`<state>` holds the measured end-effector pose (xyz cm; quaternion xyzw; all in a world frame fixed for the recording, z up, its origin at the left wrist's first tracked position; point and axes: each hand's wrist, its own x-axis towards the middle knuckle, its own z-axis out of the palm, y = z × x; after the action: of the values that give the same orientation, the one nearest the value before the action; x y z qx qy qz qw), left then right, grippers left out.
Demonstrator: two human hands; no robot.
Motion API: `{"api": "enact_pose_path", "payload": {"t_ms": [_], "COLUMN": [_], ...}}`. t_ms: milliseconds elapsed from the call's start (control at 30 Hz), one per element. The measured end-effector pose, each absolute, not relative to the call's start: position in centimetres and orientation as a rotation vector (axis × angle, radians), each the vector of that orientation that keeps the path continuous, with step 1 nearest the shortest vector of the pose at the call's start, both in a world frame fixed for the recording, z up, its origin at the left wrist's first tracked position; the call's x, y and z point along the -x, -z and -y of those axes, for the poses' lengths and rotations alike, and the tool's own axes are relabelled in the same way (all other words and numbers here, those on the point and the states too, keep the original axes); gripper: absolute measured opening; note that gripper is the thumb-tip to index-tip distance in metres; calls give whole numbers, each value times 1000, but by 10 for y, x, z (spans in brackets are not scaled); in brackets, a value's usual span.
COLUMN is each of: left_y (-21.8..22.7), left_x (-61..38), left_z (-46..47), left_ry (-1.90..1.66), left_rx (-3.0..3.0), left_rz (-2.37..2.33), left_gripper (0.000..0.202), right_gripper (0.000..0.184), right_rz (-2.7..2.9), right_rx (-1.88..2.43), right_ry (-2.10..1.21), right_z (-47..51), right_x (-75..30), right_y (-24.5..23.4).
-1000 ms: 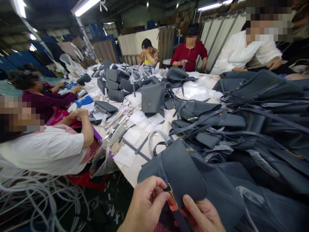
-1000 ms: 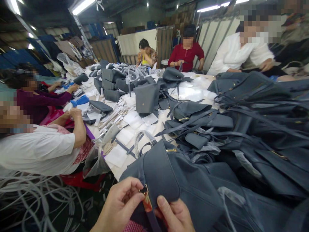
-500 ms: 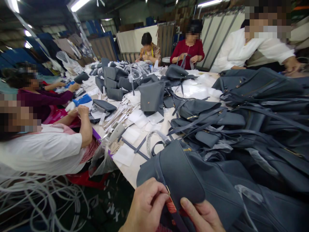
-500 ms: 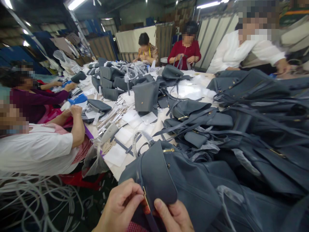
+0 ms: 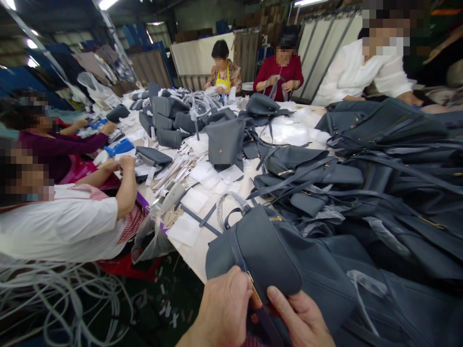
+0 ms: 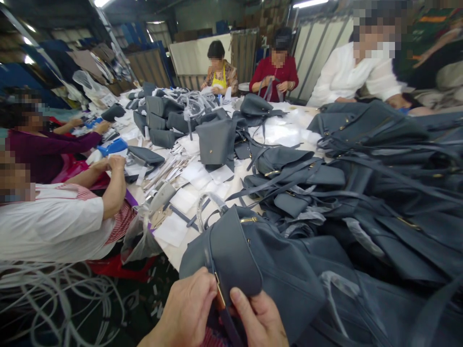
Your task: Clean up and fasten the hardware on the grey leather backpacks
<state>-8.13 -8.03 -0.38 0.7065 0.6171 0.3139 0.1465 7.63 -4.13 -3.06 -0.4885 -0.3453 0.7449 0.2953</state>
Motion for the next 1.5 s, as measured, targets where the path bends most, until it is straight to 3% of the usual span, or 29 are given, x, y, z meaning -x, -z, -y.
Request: {"api": "enact_pose_path", "payload": {"t_ms": [233, 367, 533, 767, 900, 1033, 1100, 1233, 1500], "left_y": [4, -12, -30, -11, 0, 1, 3, 13, 16], "left_x": [93, 104, 112, 107, 100, 88, 83, 80, 85], "left_z": [89, 81, 71, 76, 86, 88, 85, 83, 81], "left_ry": [-995, -624, -448, -655, -967, -961, -1073, -1264, -1253], "left_rx": [-2021, -2346, -2486, -2406, -1804, -1043, -820, -518, -473], "left_rz": [-1661, -1583, -1443, -1374, -1727, -1970, -1895, -1525, -1223], "left_gripper": [22, 36, 29, 20, 12, 55, 62, 57, 46], "right_gripper": [40, 40, 36, 34, 40, 33, 31, 33, 30], "right_rz": [848, 914, 749, 669, 783, 973, 969, 820, 556], "right_rx": [1161, 1125, 1139, 1095, 1119, 1106, 1064, 1033, 958], "right_ry": [-2153, -2195, -2230, -2186, -2112, -2052, -2096, -2271, -2370], "right_z": [37, 35, 37, 39, 37, 38, 40, 42, 40], "right_x": [-78, -80, -79, -71, -64, -54, -50, -49, -55], "right_y": [32, 25, 11, 13, 18, 24, 28, 31, 22]}}
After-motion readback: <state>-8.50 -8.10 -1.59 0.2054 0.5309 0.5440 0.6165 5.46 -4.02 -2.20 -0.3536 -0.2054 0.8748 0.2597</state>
